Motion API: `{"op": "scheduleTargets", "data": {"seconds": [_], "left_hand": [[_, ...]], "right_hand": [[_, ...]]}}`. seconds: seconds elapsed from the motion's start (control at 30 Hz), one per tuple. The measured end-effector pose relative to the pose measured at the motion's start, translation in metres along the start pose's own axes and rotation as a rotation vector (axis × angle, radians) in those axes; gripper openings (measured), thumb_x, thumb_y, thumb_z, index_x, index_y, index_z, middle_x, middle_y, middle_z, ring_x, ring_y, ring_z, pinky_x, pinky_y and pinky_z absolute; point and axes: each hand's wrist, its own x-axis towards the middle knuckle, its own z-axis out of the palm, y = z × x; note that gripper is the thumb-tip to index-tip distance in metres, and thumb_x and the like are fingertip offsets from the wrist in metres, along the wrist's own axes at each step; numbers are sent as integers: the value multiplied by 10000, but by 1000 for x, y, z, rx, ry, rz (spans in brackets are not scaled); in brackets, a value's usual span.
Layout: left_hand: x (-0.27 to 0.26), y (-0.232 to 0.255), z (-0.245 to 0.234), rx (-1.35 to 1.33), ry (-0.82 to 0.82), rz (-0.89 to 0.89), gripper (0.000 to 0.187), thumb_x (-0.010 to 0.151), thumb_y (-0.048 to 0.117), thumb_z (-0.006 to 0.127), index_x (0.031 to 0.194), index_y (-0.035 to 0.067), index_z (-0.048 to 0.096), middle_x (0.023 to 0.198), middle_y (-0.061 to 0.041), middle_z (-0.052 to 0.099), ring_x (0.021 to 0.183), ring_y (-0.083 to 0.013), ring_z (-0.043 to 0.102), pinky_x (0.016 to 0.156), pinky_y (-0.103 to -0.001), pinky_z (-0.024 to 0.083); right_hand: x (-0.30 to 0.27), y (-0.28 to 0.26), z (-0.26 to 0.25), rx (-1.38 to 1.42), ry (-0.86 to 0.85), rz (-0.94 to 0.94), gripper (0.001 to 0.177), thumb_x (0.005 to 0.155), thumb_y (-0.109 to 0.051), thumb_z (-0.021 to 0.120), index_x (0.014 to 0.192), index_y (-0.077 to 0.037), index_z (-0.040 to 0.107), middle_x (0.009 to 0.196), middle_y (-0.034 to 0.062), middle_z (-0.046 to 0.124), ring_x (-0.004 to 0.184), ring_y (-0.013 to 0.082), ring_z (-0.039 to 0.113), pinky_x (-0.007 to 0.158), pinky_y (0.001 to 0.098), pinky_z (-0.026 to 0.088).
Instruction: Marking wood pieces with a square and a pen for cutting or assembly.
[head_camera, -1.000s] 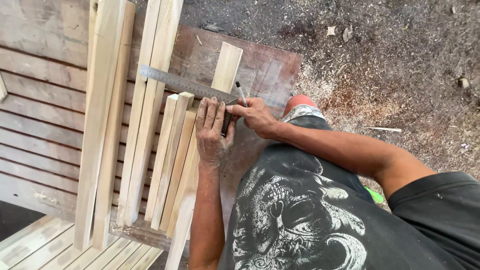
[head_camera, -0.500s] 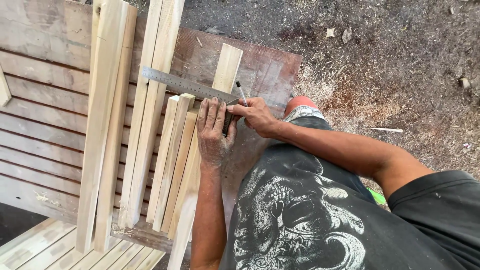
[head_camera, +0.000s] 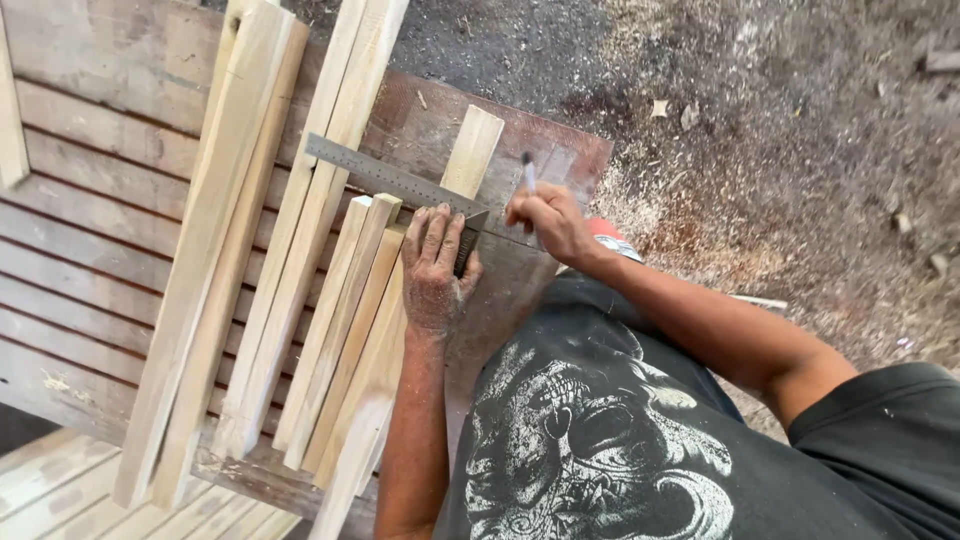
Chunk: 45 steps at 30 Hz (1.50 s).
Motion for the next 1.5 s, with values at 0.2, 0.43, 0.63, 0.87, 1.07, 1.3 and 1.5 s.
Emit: {"op": "scheduleTargets", "data": {"seconds": [0.2, 0.43, 0.63, 0.87, 1.07, 1.3, 1.5], "left_hand": [[-1, 2, -1, -19, 29, -20, 527, 841, 162, 775, 1336, 13, 671, 1485, -138, 571, 1414, -370, 476, 1203, -491, 399], [-3, 7, -7, -63, 29, -41, 560, 811, 190, 802, 1326, 10, 675, 1477, -139, 577, 1412, -356, 470, 1206, -472, 383], [-5, 7, -5, -53, 29, -45, 550, 804, 202, 814, 1305, 19, 681, 1473, -125, 581, 1411, -350, 467, 1198, -469, 379], [-6, 4, -2, -43, 27, -42, 556, 802, 200, 815, 1315, 30, 688, 1477, -115, 584, 1415, -341, 468, 1202, -460, 378], [-6, 5, -1, -53, 20, -53, 557, 791, 201, 814, 1306, 30, 689, 1477, -119, 584, 1419, -337, 470, 1209, -457, 379], [-9, 2, 8, 2, 41, -38, 528, 838, 215, 803, 1328, 59, 683, 1484, -96, 585, 1425, -319, 465, 1219, -449, 382], [-29, 3, 4, 7, 53, -70, 604, 828, 293, 823, 1365, 71, 657, 1523, -132, 534, 1429, -322, 450, 1215, -461, 372]], "right_hand": [[17, -106, 6, -341, -11, -55, 296, 1036, -303, 618, 1071, -42, 753, 778, 50, 745, 697, 77, 691, 588, 254, 548], [21, -97, 18, -288, -51, -147, 215, 974, -160, 738, 1158, -54, 767, 1022, 42, 793, 807, 55, 684, 695, 253, 584], [22, -107, 22, -472, -54, -92, 202, 968, -142, 741, 1151, -63, 777, 927, 79, 806, 738, 88, 657, 651, 281, 558], [24, -91, 14, -409, -84, -275, 142, 967, -100, 719, 1084, -34, 765, 1002, 84, 794, 869, 72, 729, 744, 256, 620], [22, -117, 22, -428, -70, -150, 161, 952, -114, 712, 1065, -18, 776, 916, 100, 799, 700, 108, 644, 616, 294, 558], [31, -96, 5, -1209, -232, -113, 493, 1110, -338, 495, 789, -28, 707, 793, 137, 698, 741, 271, 635, 714, 396, 548], [15, -53, 24, -434, -305, 196, 387, 1040, -389, 494, 964, -63, 686, 831, 86, 710, 751, 226, 691, 728, 393, 567]]}}
